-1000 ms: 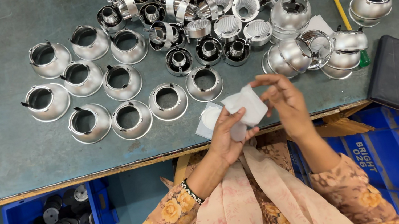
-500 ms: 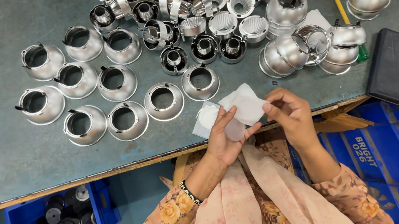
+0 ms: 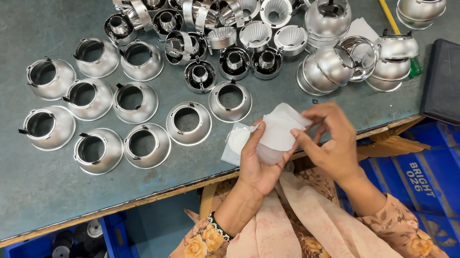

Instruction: The person arranges multiple silver metal lamp housing parts on a workbench, then repeatedly picks up small white circular inserts and places them inside the housings. The person handles the parts one at a time, occasionally adjusting their position on the table.

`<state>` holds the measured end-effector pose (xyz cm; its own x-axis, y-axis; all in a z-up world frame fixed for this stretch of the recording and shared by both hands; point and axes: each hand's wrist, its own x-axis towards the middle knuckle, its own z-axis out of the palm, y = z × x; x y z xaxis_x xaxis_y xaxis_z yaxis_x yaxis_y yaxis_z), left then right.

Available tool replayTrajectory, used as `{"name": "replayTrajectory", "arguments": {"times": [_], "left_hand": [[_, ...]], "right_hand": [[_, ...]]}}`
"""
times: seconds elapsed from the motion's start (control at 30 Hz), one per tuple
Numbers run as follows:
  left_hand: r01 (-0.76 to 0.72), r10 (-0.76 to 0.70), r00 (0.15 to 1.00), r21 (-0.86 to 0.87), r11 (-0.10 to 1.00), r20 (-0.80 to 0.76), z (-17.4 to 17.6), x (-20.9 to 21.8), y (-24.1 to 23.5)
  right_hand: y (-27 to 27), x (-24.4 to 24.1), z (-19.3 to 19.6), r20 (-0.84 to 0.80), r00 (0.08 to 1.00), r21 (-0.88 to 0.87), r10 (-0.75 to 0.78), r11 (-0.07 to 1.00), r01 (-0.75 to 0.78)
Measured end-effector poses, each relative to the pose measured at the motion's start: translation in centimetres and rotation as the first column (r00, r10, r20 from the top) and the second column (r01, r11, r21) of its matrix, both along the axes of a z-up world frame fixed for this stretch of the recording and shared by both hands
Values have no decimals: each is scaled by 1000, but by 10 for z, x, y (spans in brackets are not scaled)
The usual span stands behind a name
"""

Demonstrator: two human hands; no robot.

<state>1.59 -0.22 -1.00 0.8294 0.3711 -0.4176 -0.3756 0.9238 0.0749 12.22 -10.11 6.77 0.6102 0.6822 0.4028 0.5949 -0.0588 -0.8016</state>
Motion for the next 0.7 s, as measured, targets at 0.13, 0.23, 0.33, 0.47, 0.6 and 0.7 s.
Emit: {"name": "replayTrajectory", "arguments": {"times": [0.13,0.23,0.33,0.47,0.6,0.7], "left_hand": [[0,-2,999,49,999,38,-1,-1,-2],[-15,8,997,100,995,71,-2,-3,-3],[-23,21,1000,119,993,22,-6,-6,-3],[-35,21,996,154,987,90,-15,-7,-2],[2,-17,995,152,988,97,-16,-8,-2],[9,-19,997,150,989,69,-10,-8,-1]], "right_hand": [[3,3,9,85,996,-42,-8,999,12],[7,0,11,74,996,-71,43,997,-38],[11,-5,11,207,976,-76,69,996,-54],[11,-3,8,50,997,-151,58,987,-50],[15,13,5,-188,972,-163,139,972,-170],[16,17,5,-264,952,-128,157,972,-196]]}}
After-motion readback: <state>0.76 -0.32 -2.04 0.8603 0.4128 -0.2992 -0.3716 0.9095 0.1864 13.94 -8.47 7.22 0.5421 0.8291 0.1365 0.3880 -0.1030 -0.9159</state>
